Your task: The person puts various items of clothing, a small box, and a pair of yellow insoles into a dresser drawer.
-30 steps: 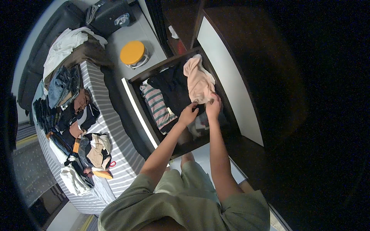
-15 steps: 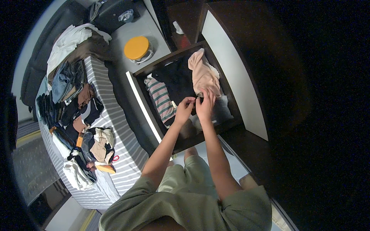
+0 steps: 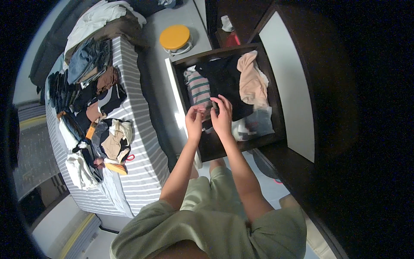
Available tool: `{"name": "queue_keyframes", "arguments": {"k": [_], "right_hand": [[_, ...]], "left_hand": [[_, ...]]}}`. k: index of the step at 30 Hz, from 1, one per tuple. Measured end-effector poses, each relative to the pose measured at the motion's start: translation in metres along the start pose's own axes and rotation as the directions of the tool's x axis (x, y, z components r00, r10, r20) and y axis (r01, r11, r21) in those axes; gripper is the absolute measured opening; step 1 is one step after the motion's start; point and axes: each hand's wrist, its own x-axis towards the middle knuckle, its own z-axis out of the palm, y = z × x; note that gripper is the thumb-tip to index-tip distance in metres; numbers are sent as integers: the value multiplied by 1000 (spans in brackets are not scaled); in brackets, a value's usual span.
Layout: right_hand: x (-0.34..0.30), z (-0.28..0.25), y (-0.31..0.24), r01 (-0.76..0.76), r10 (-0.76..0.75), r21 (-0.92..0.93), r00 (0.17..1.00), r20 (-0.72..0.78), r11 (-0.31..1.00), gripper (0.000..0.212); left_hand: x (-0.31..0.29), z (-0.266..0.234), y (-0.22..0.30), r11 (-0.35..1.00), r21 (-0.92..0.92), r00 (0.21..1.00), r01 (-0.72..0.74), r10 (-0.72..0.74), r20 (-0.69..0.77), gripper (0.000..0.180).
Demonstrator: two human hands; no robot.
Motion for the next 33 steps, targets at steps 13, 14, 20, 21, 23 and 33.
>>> {"name": "queue_keyframes", "arguments": {"k": [13,14,20,21,23,33], "right_hand": [[-53,72,-71,15,-34,86,972,233,996,31],[-59,79,-79,-3,-27,113,964,265,994,30],[-91,128,-121,57,-88,95,923,374,994,29],[-97,137,-129,59,-90,90,913,397,994,28],[-108,154,-145,68,-99,87,898,428,994,27],[-177,243,-222,156,-224,166,787,575,974,24]], "left_hand": [[-26,-107,23,999,19,979,-49,52,-197,18],[-30,-118,24,999,12,976,-49,50,-214,19],[-50,-192,24,999,-8,945,-38,33,-326,19],[-54,-206,23,999,-11,939,-43,36,-343,19],[-62,-233,24,999,-2,922,-43,39,-385,18],[-109,-356,9,998,-60,866,16,-44,-498,17]]}}
